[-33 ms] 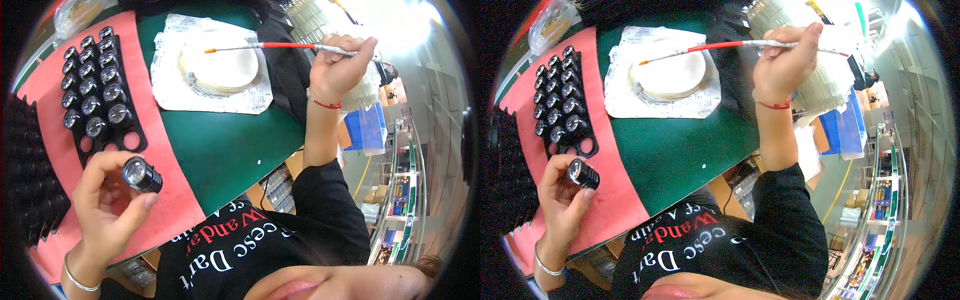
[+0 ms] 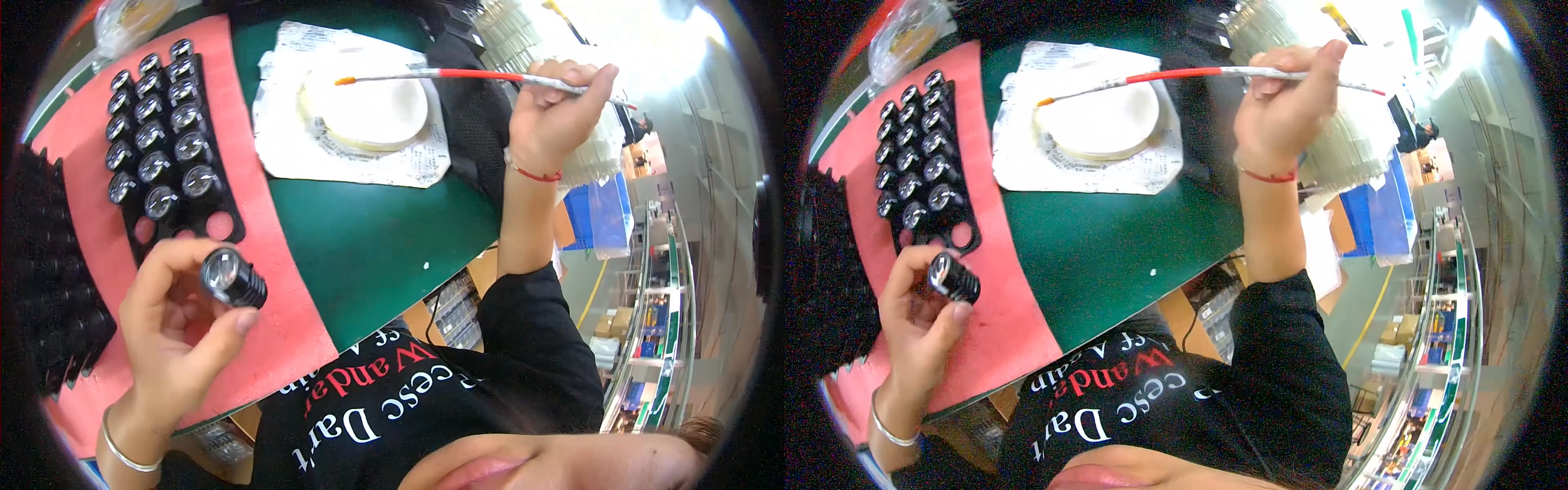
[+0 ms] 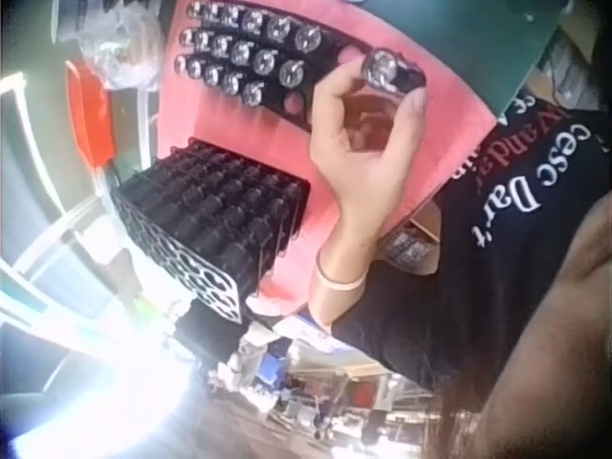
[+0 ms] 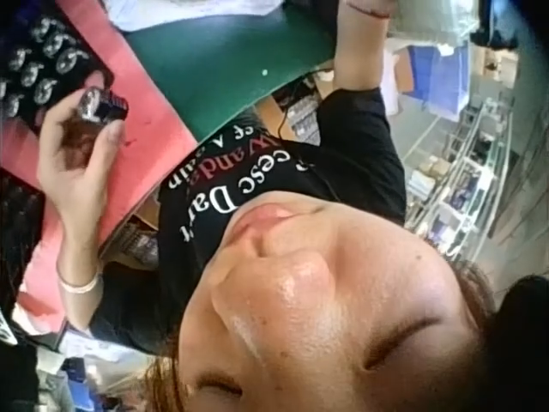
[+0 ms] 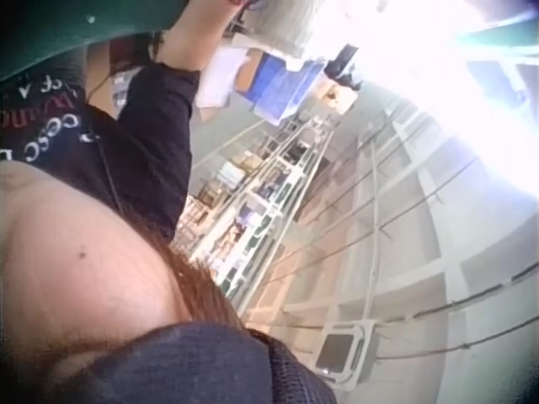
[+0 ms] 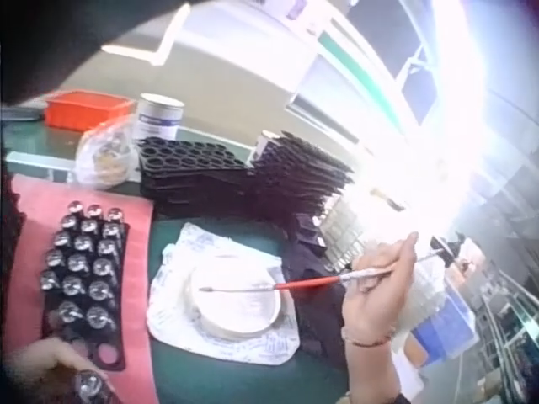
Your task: Applying a yellow substance to the rim of small black cylindrical components using a paintbrush.
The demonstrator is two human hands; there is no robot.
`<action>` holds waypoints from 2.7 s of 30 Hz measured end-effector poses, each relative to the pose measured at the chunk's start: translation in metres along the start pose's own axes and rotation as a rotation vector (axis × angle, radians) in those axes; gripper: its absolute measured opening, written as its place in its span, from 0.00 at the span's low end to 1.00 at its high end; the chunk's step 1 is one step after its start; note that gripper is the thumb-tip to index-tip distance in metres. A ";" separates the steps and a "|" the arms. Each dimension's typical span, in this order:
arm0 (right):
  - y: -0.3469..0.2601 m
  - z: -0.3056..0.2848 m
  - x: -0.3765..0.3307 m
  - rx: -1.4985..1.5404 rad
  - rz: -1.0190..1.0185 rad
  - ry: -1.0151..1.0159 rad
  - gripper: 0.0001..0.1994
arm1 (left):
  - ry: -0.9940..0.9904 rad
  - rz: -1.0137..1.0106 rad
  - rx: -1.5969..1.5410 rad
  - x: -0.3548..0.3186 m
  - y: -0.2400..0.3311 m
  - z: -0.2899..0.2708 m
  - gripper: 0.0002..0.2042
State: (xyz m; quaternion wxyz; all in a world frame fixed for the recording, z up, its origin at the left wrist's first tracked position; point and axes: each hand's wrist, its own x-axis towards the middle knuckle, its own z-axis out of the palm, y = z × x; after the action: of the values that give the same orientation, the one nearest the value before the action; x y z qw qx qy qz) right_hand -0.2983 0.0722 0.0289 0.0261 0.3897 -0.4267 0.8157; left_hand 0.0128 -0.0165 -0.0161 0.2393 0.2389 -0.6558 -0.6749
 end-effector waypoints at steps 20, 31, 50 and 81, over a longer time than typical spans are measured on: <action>-0.008 -0.001 -0.020 0.188 0.142 -0.898 0.09 | 0.063 -0.045 -0.150 0.008 -0.004 -0.004 0.13; -0.003 0.001 -0.021 0.185 0.147 -0.879 0.07 | 0.061 -0.082 -0.123 0.008 -0.005 -0.006 0.13; -0.004 0.000 -0.018 0.104 0.162 -0.886 0.07 | 0.077 -0.107 -0.120 0.007 -0.002 -0.005 0.16; 0.001 -0.003 -0.025 0.209 0.249 -0.765 0.13 | 0.060 -0.083 -0.133 0.009 -0.002 -0.004 0.13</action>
State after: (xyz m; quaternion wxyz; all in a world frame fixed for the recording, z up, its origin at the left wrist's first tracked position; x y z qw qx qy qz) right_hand -0.2832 0.0808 0.0107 -0.2728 0.6108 -0.3642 0.6480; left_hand 0.0085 -0.0258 -0.0186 0.2458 0.2695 -0.5915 -0.7191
